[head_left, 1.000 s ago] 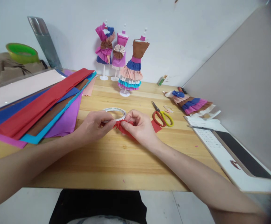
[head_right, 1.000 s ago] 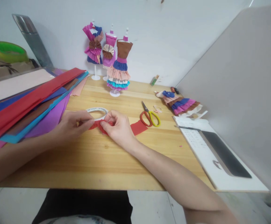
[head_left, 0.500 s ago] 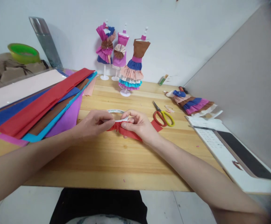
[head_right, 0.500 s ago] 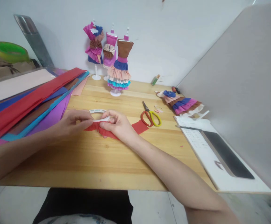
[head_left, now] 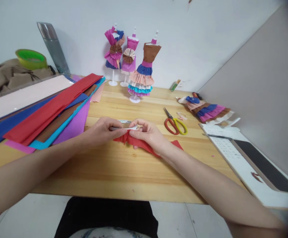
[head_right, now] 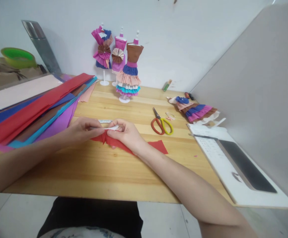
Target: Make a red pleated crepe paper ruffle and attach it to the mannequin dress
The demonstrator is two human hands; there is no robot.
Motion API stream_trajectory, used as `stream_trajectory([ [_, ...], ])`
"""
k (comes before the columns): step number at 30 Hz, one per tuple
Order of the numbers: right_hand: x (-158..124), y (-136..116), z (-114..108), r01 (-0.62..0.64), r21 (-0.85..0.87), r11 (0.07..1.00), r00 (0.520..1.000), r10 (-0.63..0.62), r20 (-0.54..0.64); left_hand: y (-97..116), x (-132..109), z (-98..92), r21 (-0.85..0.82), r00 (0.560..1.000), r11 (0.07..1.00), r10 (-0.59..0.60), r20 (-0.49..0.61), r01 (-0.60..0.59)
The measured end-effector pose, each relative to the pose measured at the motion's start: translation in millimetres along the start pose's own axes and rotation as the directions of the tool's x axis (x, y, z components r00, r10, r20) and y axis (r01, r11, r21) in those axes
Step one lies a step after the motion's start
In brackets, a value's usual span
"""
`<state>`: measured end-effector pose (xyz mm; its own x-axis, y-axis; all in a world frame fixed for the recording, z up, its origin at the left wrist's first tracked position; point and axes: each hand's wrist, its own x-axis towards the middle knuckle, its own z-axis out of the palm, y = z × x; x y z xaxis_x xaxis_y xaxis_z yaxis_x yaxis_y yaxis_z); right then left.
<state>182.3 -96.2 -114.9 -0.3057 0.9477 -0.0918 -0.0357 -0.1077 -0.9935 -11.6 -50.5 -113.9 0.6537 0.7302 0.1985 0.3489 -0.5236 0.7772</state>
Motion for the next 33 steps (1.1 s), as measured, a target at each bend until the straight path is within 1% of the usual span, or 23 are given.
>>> stream_trajectory([
  [3,-2.8,-4.9,-0.9,0.009,-0.163,0.987,1.0,-0.014,-0.028,-5.4,2.9,-2.7,-0.008,0.998,0.998,-0.066,0.004,0.066],
  [5,-3.9,-5.7,-0.7,0.047,-0.302,0.952,0.994,-0.074,-0.08,-6.9,4.3,-4.4,-0.014,0.995,0.995,-0.094,-0.032,0.094],
  [8,-2.4,-2.2,-1.4,0.122,-0.473,0.872,0.958,-0.228,-0.172,-6.5,4.5,-5.0,0.004,0.995,0.998,-0.057,-0.083,0.058],
  [10,0.0,0.9,-3.0,0.156,-0.529,0.834,0.93,-0.305,-0.207,-4.4,3.5,-4.5,0.04,0.995,0.999,-0.009,-0.1,0.013],
  [11,1.2,1.8,-3.9,0.162,-0.536,0.828,0.922,-0.321,-0.217,-2.9,2.7,-4.3,0.061,0.995,0.998,0.011,-0.103,-0.005],
  [12,2.2,2.2,-4.6,0.16,-0.532,0.832,0.921,-0.319,-0.221,-1.1,1.9,-4.1,0.084,0.994,0.996,0.03,-0.107,-0.021],
  [14,3.1,1.2,-5.3,0.13,-0.491,0.862,0.939,-0.266,-0.218,2.4,0.4,-3.9,0.131,0.991,0.99,0.064,-0.114,-0.049],
  [18,1.4,-3.3,-2.5,0.01,-0.299,0.954,0.987,-0.058,-0.152,5.4,-1.1,-3.7,0.194,0.982,0.977,0.113,-0.149,-0.083],
  [21,0.2,-4.1,-0.2,-0.047,-0.172,0.984,0.994,0.03,-0.102,2.5,-0.7,-2.7,0.21,0.977,0.974,0.12,-0.178,-0.082],
  [23,0.7,-3.3,-0.1,-0.046,-0.187,0.981,0.992,0.024,-0.122,-0.5,-0.2,-1.6,0.189,0.976,0.979,0.109,-0.186,-0.073],
  [26,2.1,-1.7,-1.1,-0.012,-0.29,0.957,0.986,-0.036,-0.161,-3.3,0.6,-0.2,0.113,0.982,0.993,0.066,-0.178,-0.046],
  [30,2.4,-0.5,-2.0,-0.002,-0.364,0.931,0.993,-0.04,-0.108,-2.5,1.5,-0.6,0.039,0.989,0.999,0.017,-0.145,-0.012],
  [33,1.9,-0.7,-2.2,0.021,-0.412,0.911,0.992,-0.07,-0.106,-1.7,2.3,-1.7,-0.004,0.994,0.999,-0.037,-0.107,0.037],
])
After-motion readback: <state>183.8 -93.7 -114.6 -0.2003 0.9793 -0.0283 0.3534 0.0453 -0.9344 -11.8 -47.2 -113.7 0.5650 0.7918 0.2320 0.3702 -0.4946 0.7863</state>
